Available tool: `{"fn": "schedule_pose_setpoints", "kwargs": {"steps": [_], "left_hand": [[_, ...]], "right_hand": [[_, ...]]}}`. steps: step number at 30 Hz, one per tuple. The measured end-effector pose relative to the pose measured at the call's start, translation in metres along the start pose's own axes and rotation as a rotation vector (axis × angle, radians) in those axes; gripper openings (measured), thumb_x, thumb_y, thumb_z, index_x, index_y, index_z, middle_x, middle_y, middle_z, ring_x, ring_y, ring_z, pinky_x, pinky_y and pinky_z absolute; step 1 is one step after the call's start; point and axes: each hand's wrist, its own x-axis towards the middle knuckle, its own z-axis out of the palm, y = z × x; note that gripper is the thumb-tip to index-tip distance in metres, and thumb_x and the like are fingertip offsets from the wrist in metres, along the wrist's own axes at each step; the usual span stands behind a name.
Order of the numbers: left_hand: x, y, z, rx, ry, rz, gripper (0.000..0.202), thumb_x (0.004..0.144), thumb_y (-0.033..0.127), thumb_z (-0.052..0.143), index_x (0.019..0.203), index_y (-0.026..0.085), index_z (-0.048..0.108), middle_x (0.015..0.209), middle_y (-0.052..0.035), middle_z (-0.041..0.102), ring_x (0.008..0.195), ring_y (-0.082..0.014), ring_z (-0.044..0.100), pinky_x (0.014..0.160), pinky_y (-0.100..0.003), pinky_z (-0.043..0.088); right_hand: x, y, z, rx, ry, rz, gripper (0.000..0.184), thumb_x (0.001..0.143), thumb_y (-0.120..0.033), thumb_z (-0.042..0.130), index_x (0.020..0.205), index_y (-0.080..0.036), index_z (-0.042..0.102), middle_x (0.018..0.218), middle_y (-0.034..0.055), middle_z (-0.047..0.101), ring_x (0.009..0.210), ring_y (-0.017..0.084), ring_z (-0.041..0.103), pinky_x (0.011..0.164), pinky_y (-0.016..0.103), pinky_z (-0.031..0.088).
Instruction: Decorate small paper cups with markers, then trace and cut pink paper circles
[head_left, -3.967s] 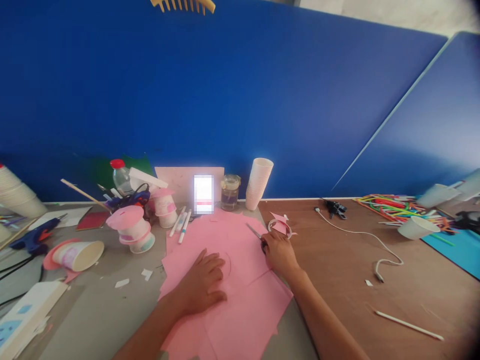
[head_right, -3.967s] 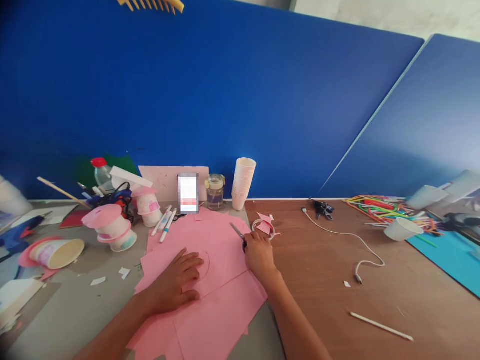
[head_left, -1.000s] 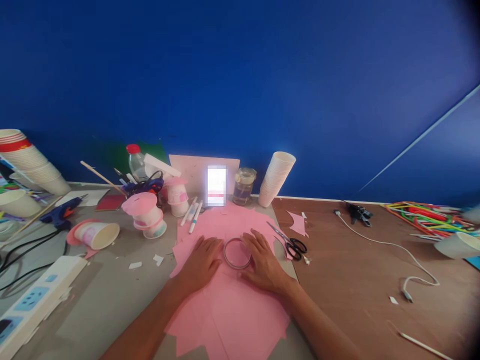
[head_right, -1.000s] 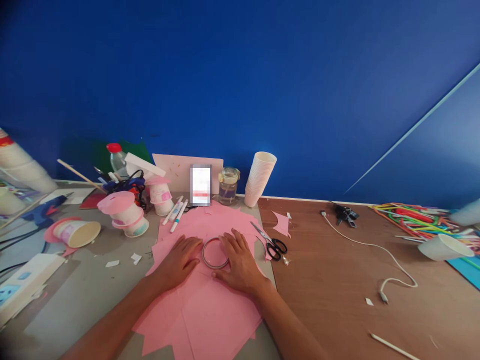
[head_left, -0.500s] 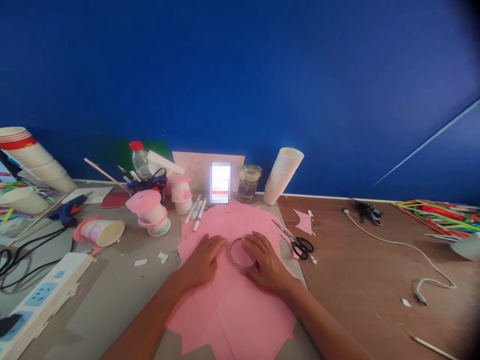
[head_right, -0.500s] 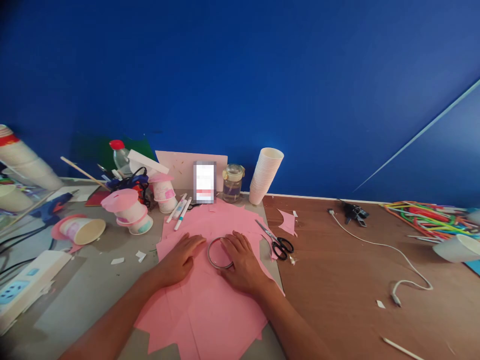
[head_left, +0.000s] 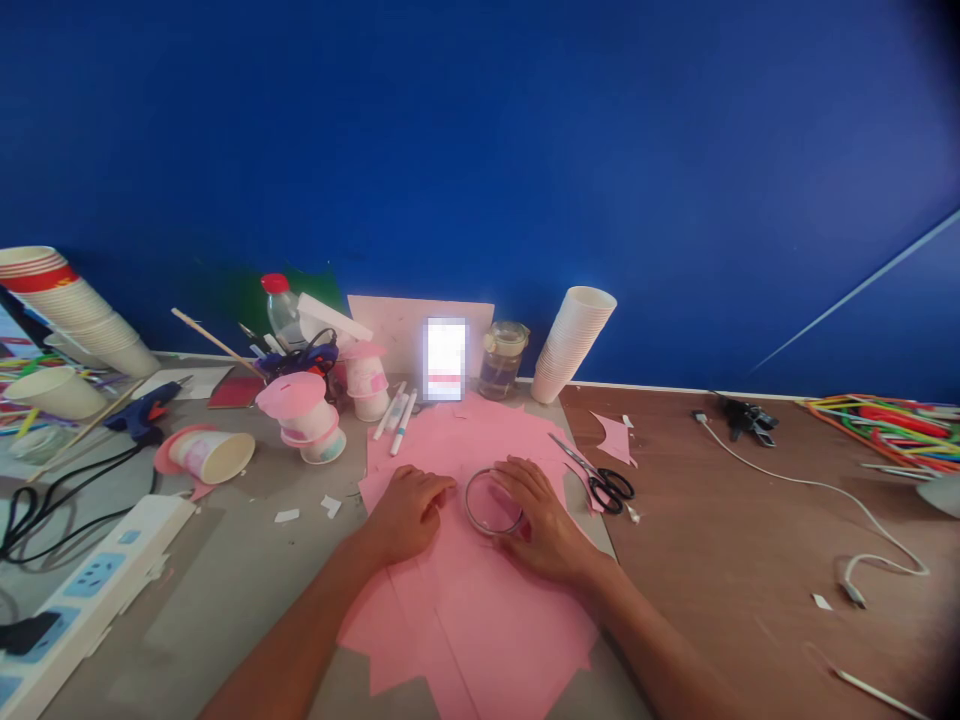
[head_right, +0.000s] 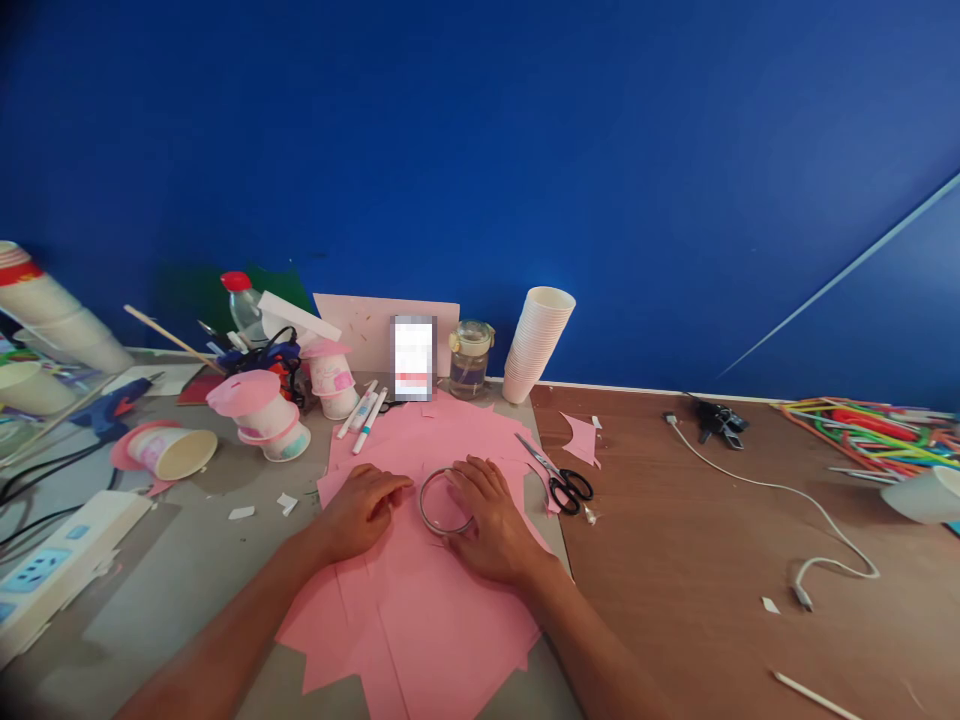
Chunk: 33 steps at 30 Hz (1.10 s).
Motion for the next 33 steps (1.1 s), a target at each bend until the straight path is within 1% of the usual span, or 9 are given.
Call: {"fn": "schedule_pose_setpoints", "kwargs": {"steps": [3, 6, 8, 12, 16, 22, 26, 29, 33], "left_hand": [[0.001, -0.006, 0.002, -0.057, 0.023, -0.040, 0.049, 0.067, 0.000, 0.039, 0.106, 0.022, 0.061, 0.082, 0.0013, 0.070, 0.077, -0.0161, 0.059, 0.083, -0.035, 0.043], [0.001, -0.010, 0.003, -0.121, 0.048, -0.110, 0.047, 0.069, 0.000, 0.038, 0.104, 0.021, 0.061, 0.081, 0.0014, 0.071, 0.081, -0.0163, 0.060, 0.082, -0.033, 0.046], [0.001, -0.010, 0.002, -0.166, 0.049, -0.163, 0.045, 0.070, 0.001, 0.037, 0.104, 0.021, 0.060, 0.083, 0.0007, 0.071, 0.081, -0.0160, 0.061, 0.080, -0.031, 0.047], [0.001, -0.005, -0.002, -0.247, 0.019, -0.240, 0.044, 0.072, 0.003, 0.034, 0.104, 0.020, 0.060, 0.084, 0.0006, 0.071, 0.074, -0.0140, 0.063, 0.075, -0.030, 0.049], [0.001, -0.005, -0.001, -0.283, 0.020, -0.252, 0.045, 0.072, 0.004, 0.035, 0.105, 0.021, 0.060, 0.085, 0.0002, 0.070, 0.075, -0.0138, 0.062, 0.075, -0.028, 0.049], [0.001, -0.011, 0.005, -0.315, -0.003, -0.269, 0.044, 0.073, 0.004, 0.036, 0.106, 0.021, 0.060, 0.086, 0.0006, 0.070, 0.063, -0.0113, 0.059, 0.067, -0.025, 0.049], [0.001, -0.011, 0.005, -0.302, -0.002, -0.270, 0.045, 0.072, 0.003, 0.036, 0.106, 0.020, 0.060, 0.086, 0.0006, 0.070, 0.061, -0.0106, 0.058, 0.066, -0.025, 0.048], [0.001, -0.011, 0.005, -0.293, 0.012, -0.261, 0.045, 0.072, 0.003, 0.036, 0.105, 0.020, 0.060, 0.085, 0.0011, 0.070, 0.061, -0.0103, 0.058, 0.067, -0.024, 0.048], [0.001, -0.012, 0.005, -0.290, 0.008, -0.255, 0.045, 0.071, 0.003, 0.036, 0.105, 0.020, 0.060, 0.085, 0.0009, 0.070, 0.066, -0.0113, 0.060, 0.068, -0.025, 0.049]], "right_hand": [[0.000, -0.006, 0.001, 0.004, -0.029, -0.005, 0.070, 0.069, -0.020, 0.064, 0.135, -0.018, 0.041, 0.134, 0.0154, 0.049, 0.131, 0.034, 0.037, 0.108, 0.060, 0.026], [0.000, -0.011, 0.003, -0.006, -0.069, 0.007, 0.071, 0.068, -0.020, 0.064, 0.135, -0.018, 0.040, 0.135, 0.0159, 0.049, 0.131, 0.034, 0.037, 0.108, 0.060, 0.025], [0.000, -0.014, 0.004, -0.015, -0.095, 0.013, 0.071, 0.068, -0.020, 0.064, 0.135, -0.018, 0.041, 0.136, 0.0157, 0.048, 0.131, 0.033, 0.037, 0.109, 0.060, 0.023], [0.000, -0.019, 0.004, -0.031, -0.134, 0.013, 0.068, 0.069, -0.021, 0.065, 0.133, -0.017, 0.042, 0.135, 0.0161, 0.050, 0.130, 0.033, 0.038, 0.109, 0.059, 0.022], [0.001, -0.020, 0.003, -0.028, -0.132, 0.020, 0.068, 0.069, -0.021, 0.064, 0.134, -0.017, 0.041, 0.135, 0.0166, 0.050, 0.130, 0.033, 0.039, 0.109, 0.059, 0.022], [0.001, -0.013, -0.001, -0.016, -0.039, 0.022, 0.066, 0.073, -0.027, 0.063, 0.134, -0.017, 0.039, 0.131, 0.0173, 0.051, 0.126, 0.031, 0.044, 0.108, 0.058, 0.026], [0.001, -0.013, -0.001, -0.032, -0.068, 0.020, 0.065, 0.073, -0.026, 0.063, 0.133, -0.018, 0.040, 0.129, 0.0172, 0.053, 0.124, 0.032, 0.046, 0.107, 0.059, 0.026], [0.002, -0.017, -0.001, -0.044, -0.092, 0.014, 0.060, 0.074, -0.027, 0.063, 0.130, -0.017, 0.043, 0.128, 0.0176, 0.053, 0.122, 0.032, 0.047, 0.107, 0.059, 0.025], [0.003, -0.019, 0.000, -0.050, -0.084, 0.009, 0.055, 0.075, -0.027, 0.062, 0.127, -0.017, 0.046, 0.127, 0.0181, 0.054, 0.121, 0.032, 0.048, 0.106, 0.059, 0.027]]}}
